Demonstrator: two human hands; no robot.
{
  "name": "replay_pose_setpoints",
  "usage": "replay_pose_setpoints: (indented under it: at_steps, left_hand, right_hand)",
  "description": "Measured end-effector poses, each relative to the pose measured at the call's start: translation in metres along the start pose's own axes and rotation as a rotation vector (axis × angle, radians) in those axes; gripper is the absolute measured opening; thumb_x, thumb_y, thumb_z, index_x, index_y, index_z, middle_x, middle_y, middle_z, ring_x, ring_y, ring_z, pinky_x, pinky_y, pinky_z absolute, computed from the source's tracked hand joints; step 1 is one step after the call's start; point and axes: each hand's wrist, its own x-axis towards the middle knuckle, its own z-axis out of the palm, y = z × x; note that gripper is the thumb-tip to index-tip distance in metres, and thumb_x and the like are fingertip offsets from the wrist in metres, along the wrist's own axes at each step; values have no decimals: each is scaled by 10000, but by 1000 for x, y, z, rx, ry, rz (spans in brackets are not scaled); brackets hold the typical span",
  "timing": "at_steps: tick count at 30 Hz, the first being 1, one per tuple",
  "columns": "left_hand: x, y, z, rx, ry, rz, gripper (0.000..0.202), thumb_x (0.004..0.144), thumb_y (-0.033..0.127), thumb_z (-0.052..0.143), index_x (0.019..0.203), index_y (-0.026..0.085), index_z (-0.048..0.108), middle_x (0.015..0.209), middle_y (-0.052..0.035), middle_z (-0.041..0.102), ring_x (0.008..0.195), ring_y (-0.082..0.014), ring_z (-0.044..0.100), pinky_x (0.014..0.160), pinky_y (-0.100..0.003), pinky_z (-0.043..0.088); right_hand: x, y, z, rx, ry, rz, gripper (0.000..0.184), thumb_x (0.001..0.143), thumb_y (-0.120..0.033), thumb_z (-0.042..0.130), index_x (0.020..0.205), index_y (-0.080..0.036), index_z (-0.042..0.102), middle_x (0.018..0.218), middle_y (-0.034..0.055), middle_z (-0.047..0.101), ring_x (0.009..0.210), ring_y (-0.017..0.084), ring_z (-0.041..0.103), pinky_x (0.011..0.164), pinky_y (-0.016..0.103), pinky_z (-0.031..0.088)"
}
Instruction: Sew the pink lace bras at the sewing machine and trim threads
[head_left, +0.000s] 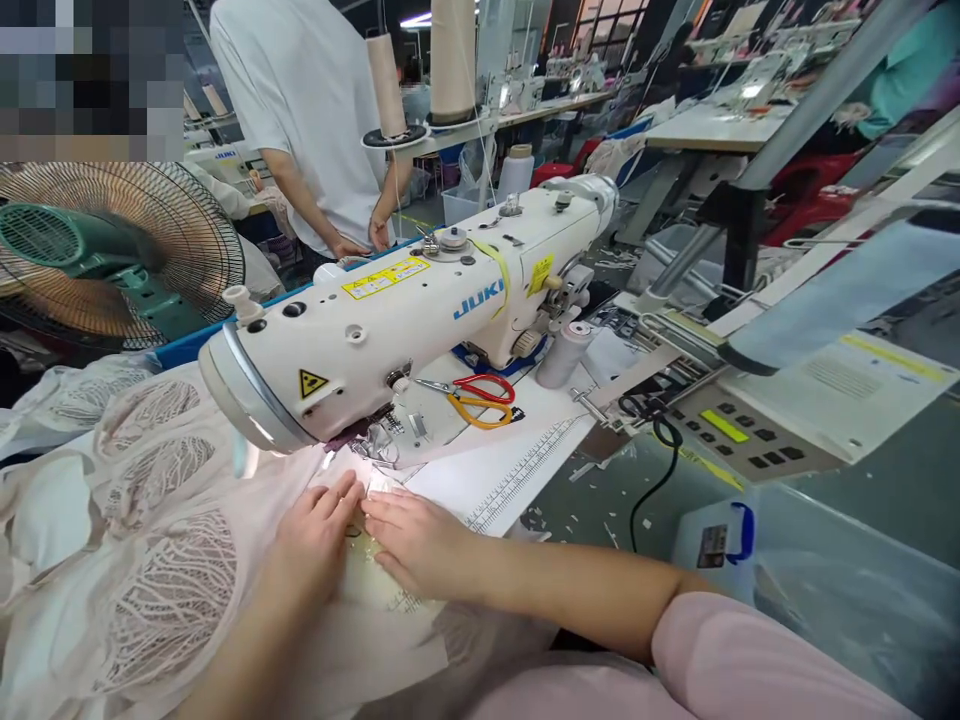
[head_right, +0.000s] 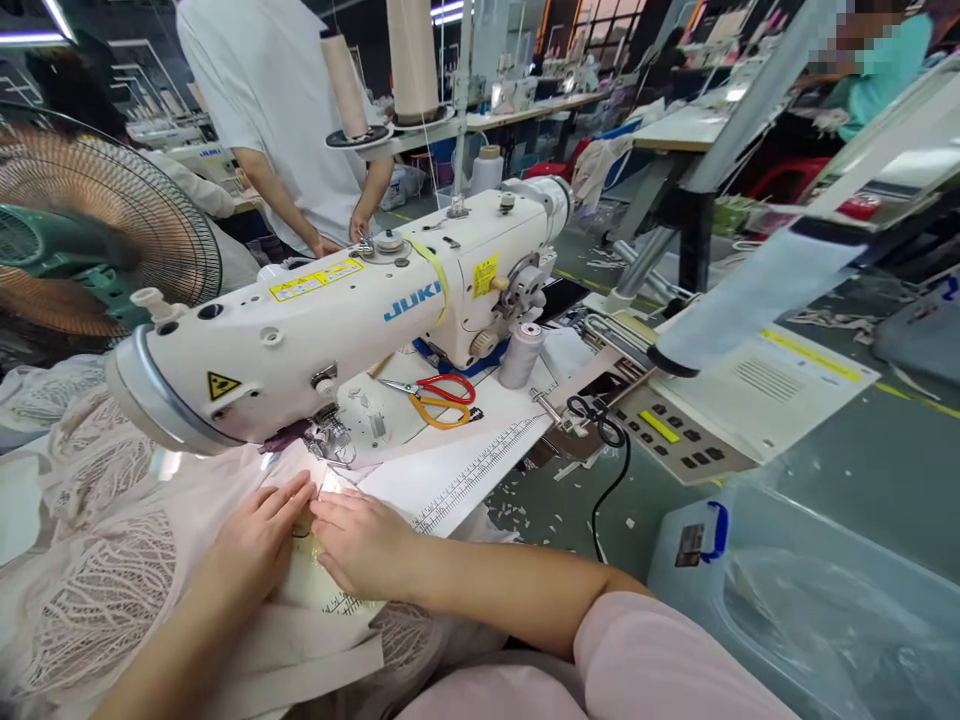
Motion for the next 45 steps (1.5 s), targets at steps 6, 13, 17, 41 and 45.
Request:
replay_pose_setpoints:
  at_steps: [6,13,17,41,45]
  left_hand:
    - [4,-7,-7,-65,-41,27,463,810,38,369,1194,155,600,1259,-87,623,884,-203,589,762,-352,551]
    - [3,-11,-9,-90,-83,13,481,807,17,340,1192,133,604,1249,-79,631,923,-216,581,769,-376,556]
    - [4,-10,-11,-88,-105,3,480,814,18,332,1184,142,612,1254,-77,628,926,-220,578,773,-388,550]
    - [3,-21,-7,-112,-102,43,500,827,19,337,1169,230,634,1274,-69,611,946,-209,577,794,-383,531]
    - [2,-21,-8,-95,-140,30,524,806,8,340,1177,232,634,1288,-73,601,955,-221,575,795,-395,533]
  right_hand:
    - [-1,2,2,30,81,-22,288,859,-239,502,1039,-68,647,1220,150,631,1176,255,550,1051,381,411]
    - [1,4,-2,242,235,48,207,863,-170,459,817,-132,658,954,99,714,942,204,641,890,318,514]
    - [2,5,-2,309,241,102,179,855,-155,464,804,-156,636,923,83,715,922,203,644,860,327,519]
    - [2,6,-5,309,225,117,154,841,-145,482,761,-158,614,901,84,711,900,197,643,852,313,514]
    - [2,6,-3,315,202,127,148,841,-146,484,766,-161,610,913,88,709,917,198,640,869,320,508]
